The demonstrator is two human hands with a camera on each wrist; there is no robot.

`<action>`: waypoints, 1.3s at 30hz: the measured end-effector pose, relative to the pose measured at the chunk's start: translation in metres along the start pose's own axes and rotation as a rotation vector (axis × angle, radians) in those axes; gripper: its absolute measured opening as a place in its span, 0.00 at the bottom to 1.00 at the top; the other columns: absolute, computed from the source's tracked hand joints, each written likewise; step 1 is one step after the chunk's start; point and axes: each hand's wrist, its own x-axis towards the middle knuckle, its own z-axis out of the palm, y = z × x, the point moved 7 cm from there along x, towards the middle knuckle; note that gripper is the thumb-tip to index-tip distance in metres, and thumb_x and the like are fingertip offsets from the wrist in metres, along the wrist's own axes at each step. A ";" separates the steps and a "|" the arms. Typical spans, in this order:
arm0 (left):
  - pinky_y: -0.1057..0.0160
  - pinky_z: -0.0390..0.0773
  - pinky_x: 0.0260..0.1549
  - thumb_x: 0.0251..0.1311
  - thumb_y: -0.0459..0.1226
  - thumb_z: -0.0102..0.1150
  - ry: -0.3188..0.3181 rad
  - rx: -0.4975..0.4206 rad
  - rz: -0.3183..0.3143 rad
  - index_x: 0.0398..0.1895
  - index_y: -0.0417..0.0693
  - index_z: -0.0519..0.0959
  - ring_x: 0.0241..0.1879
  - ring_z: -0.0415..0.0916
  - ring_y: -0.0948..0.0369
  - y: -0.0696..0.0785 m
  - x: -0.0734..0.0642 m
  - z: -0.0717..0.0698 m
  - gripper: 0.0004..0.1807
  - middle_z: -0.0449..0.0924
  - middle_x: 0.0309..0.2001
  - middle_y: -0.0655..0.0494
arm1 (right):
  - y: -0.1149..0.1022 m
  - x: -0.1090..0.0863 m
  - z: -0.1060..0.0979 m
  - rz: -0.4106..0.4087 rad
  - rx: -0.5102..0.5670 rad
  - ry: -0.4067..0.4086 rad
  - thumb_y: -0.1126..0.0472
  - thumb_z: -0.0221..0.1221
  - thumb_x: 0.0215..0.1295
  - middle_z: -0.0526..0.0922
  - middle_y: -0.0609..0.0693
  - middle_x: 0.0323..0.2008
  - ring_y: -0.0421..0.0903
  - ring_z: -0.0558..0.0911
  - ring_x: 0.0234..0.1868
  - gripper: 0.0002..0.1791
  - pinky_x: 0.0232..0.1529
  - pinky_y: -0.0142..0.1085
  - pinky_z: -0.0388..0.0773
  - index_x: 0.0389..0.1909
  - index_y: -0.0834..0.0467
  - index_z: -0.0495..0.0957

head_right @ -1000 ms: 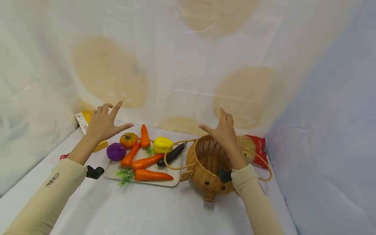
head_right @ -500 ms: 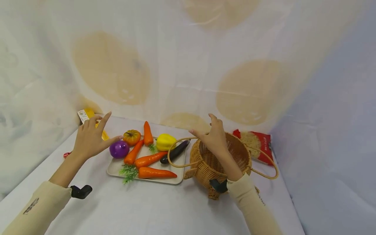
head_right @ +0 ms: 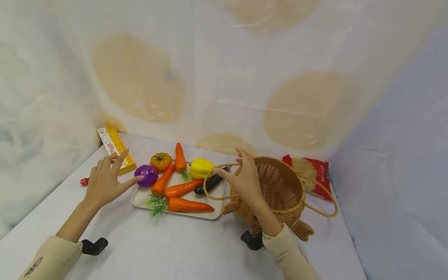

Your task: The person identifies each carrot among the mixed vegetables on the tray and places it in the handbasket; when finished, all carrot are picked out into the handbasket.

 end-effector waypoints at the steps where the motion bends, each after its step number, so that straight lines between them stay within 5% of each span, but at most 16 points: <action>1: 0.41 0.68 0.42 0.48 0.64 0.67 0.000 -0.004 -0.004 0.78 0.61 0.55 0.52 0.66 0.40 -0.001 -0.003 0.002 0.54 0.67 0.58 0.36 | -0.001 -0.002 0.002 -0.003 0.009 0.001 0.49 0.73 0.54 0.66 0.57 0.69 0.55 0.71 0.65 0.50 0.62 0.54 0.69 0.74 0.56 0.58; 9: 0.42 0.69 0.41 0.45 0.60 0.72 0.012 -0.018 -0.030 0.73 0.57 0.63 0.50 0.67 0.41 -0.008 -0.027 0.015 0.51 0.69 0.56 0.36 | -0.002 -0.019 0.023 -0.032 0.055 -0.010 0.50 0.74 0.53 0.68 0.56 0.67 0.56 0.73 0.65 0.49 0.63 0.55 0.70 0.73 0.57 0.60; 14: 0.47 0.68 0.36 0.44 0.59 0.73 0.036 -0.047 -0.023 0.71 0.63 0.65 0.48 0.69 0.44 -0.011 -0.039 0.017 0.48 0.70 0.54 0.39 | -0.001 -0.026 0.036 -0.038 0.096 -0.022 0.50 0.75 0.52 0.69 0.54 0.66 0.53 0.74 0.63 0.48 0.55 0.48 0.77 0.72 0.55 0.62; 23: 0.40 0.64 0.45 0.52 0.57 0.69 -0.052 -0.140 -0.106 0.66 0.52 0.72 0.48 0.70 0.43 -0.021 -0.058 0.033 0.39 0.70 0.51 0.38 | -0.001 -0.041 0.061 -0.041 0.169 -0.022 0.54 0.75 0.52 0.73 0.55 0.61 0.50 0.78 0.58 0.44 0.49 0.45 0.79 0.69 0.56 0.66; 31: 0.51 0.55 0.41 0.58 0.54 0.67 -0.142 -0.313 -0.192 0.63 0.56 0.76 0.36 0.66 0.55 -0.035 -0.076 0.064 0.30 0.72 0.48 0.45 | 0.004 -0.056 0.094 -0.025 0.228 -0.075 0.54 0.74 0.54 0.75 0.59 0.56 0.55 0.79 0.54 0.41 0.48 0.44 0.80 0.67 0.58 0.68; 39: 0.50 0.55 0.41 0.60 0.52 0.67 -0.130 -0.304 -0.141 0.58 0.57 0.81 0.35 0.65 0.57 -0.034 -0.081 0.071 0.24 0.74 0.42 0.49 | 0.013 -0.066 0.129 0.060 0.255 -0.170 0.49 0.73 0.55 0.80 0.55 0.53 0.50 0.80 0.49 0.39 0.47 0.47 0.81 0.65 0.58 0.70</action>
